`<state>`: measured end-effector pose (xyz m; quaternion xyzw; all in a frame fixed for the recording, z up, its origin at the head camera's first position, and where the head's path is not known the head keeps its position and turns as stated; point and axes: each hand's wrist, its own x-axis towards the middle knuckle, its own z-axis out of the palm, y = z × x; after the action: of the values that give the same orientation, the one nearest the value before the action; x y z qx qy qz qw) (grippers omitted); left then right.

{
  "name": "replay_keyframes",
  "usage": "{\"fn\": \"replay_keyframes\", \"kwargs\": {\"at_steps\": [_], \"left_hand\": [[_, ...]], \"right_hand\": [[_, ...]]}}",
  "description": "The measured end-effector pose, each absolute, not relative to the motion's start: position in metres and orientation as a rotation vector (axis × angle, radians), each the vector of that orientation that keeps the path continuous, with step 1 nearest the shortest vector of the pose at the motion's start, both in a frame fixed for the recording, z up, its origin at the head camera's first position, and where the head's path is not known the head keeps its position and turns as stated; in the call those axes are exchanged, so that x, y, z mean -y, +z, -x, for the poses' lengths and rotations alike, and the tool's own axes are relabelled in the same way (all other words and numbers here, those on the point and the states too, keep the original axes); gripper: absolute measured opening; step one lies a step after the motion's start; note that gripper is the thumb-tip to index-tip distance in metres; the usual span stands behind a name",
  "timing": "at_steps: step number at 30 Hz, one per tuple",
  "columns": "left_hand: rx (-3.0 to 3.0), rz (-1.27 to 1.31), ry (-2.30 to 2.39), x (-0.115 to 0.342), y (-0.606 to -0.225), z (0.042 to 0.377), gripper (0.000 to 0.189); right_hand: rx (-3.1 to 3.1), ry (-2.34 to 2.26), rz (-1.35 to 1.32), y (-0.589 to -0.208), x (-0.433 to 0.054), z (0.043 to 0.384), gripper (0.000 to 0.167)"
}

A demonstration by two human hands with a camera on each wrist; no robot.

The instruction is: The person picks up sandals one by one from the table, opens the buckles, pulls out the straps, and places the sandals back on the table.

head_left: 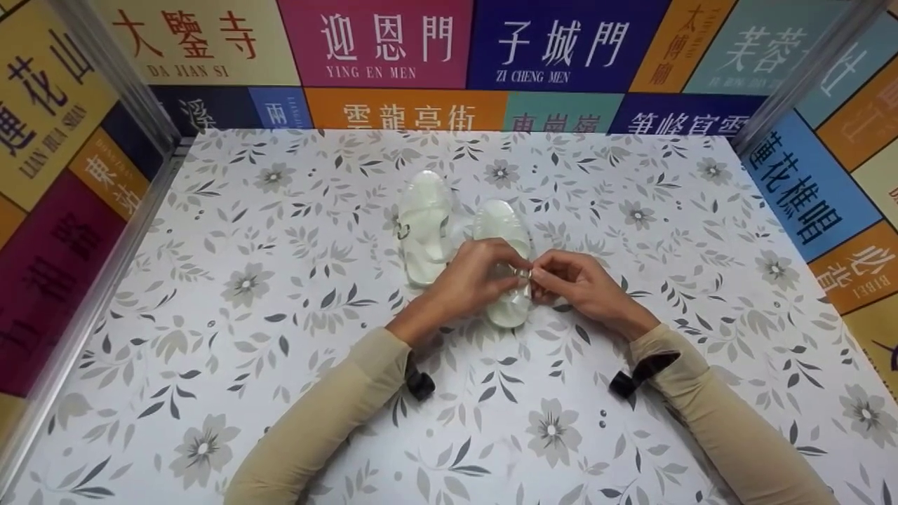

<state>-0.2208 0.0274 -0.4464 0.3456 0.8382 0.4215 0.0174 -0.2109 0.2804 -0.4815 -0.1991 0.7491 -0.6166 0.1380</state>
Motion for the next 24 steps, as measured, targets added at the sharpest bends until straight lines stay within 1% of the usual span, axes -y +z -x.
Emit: {"fn": "replay_keyframes", "kwargs": {"at_steps": [7, 14, 24], "left_hand": [[-2.601, -1.032, 1.316, -0.0262, -0.4445, 0.2218, 0.020], [-2.613, -1.050, 1.312, -0.0267, -0.4453, 0.2224, 0.017], [-2.627, -1.051, 1.290, -0.0278, -0.4462, 0.2217, 0.016]], "right_hand": [[-2.077, -1.820, 0.480, -0.4774, -0.2790, 0.2106, 0.028], [-2.094, -1.813, 0.492, -0.4772, -0.2781, 0.2094, 0.031], [-2.134, -1.793, 0.506, -0.4765, -0.2774, 0.2087, 0.030]]}}
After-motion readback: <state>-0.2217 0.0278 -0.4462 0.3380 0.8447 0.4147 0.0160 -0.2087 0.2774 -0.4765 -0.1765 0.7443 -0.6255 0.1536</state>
